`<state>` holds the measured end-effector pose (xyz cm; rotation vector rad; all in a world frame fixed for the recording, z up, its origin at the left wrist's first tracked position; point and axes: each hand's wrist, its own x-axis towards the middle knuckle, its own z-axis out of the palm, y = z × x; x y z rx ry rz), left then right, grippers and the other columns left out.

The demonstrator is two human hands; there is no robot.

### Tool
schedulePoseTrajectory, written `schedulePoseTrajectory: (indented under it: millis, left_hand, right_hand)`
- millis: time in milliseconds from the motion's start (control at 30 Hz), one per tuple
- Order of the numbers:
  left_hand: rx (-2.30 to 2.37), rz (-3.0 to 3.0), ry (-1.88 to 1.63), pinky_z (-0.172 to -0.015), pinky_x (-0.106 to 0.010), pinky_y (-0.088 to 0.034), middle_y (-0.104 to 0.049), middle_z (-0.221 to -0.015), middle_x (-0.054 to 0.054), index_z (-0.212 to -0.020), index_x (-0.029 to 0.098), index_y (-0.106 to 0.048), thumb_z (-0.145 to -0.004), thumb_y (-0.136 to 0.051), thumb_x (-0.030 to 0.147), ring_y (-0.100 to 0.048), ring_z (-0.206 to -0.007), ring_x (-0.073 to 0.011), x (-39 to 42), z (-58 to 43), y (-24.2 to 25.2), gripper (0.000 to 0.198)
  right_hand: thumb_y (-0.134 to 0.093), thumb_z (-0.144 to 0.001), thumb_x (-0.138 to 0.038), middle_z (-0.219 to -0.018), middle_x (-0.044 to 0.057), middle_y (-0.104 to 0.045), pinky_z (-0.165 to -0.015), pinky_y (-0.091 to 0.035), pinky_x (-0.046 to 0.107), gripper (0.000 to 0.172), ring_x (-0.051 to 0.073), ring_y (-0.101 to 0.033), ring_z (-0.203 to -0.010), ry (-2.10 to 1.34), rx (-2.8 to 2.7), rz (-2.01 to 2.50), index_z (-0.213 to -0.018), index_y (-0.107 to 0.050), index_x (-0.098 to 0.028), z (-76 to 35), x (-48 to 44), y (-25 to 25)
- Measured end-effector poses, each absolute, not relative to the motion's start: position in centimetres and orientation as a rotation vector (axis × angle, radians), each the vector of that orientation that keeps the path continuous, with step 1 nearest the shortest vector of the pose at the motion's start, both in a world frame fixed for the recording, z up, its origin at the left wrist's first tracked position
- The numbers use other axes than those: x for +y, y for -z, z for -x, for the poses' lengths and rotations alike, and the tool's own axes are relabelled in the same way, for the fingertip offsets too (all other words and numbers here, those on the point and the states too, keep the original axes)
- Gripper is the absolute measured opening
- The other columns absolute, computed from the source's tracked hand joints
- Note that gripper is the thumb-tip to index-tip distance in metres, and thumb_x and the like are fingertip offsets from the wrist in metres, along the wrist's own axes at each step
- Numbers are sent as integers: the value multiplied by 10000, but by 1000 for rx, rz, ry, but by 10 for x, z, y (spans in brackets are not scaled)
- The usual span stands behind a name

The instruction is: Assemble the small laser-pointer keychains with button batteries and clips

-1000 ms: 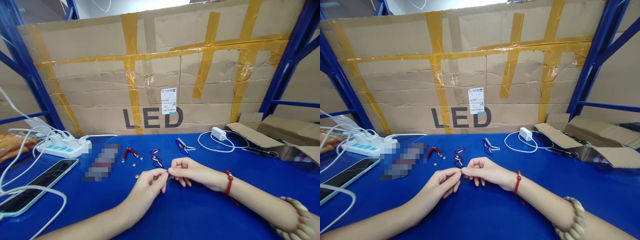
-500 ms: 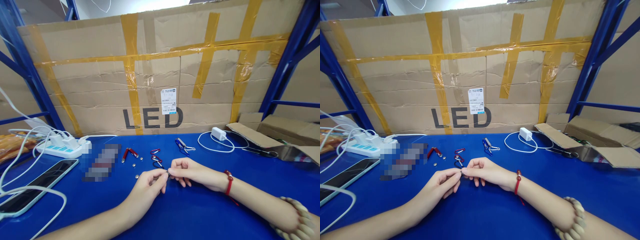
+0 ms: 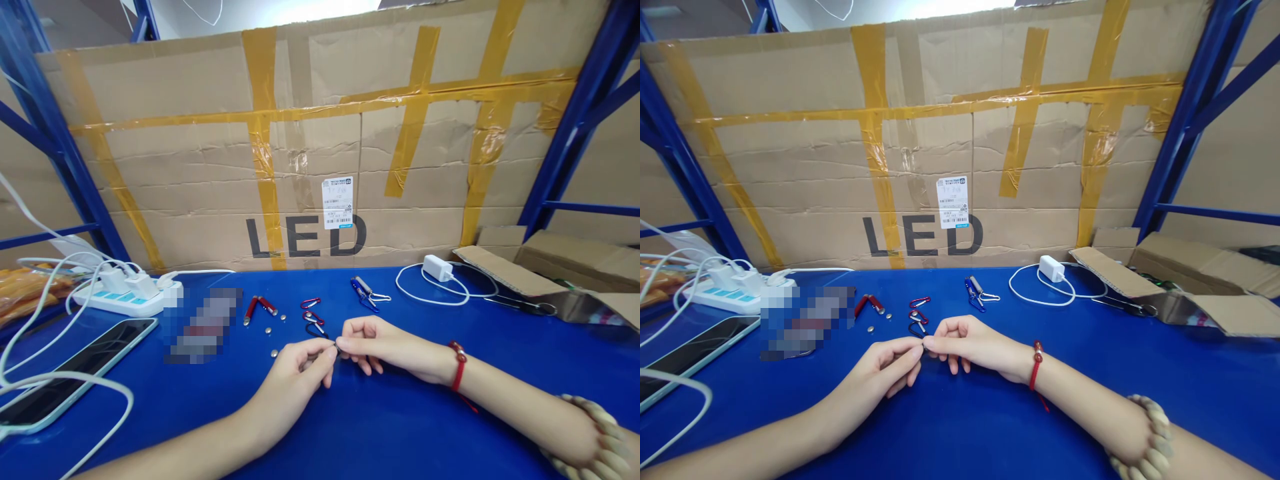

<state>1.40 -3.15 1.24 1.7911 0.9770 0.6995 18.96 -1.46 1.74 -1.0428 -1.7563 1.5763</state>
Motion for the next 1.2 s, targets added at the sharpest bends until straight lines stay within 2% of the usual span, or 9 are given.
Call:
schedulePoseTrajectory:
  millis: [1200]
  left_hand:
    - [979,-1819,-689,-468,-223,-216,-392,-523,43,-577,156,-432,-845,-375,381,-292,-463,-84,-32,-15,-11,354]
  right_hand:
    - [-619,-711,-460,-514,-49,-509,-399,-307,121,345,34,-432,-436,-1564,-1786,1047,-668,-508,-136,-189,-14,-17]
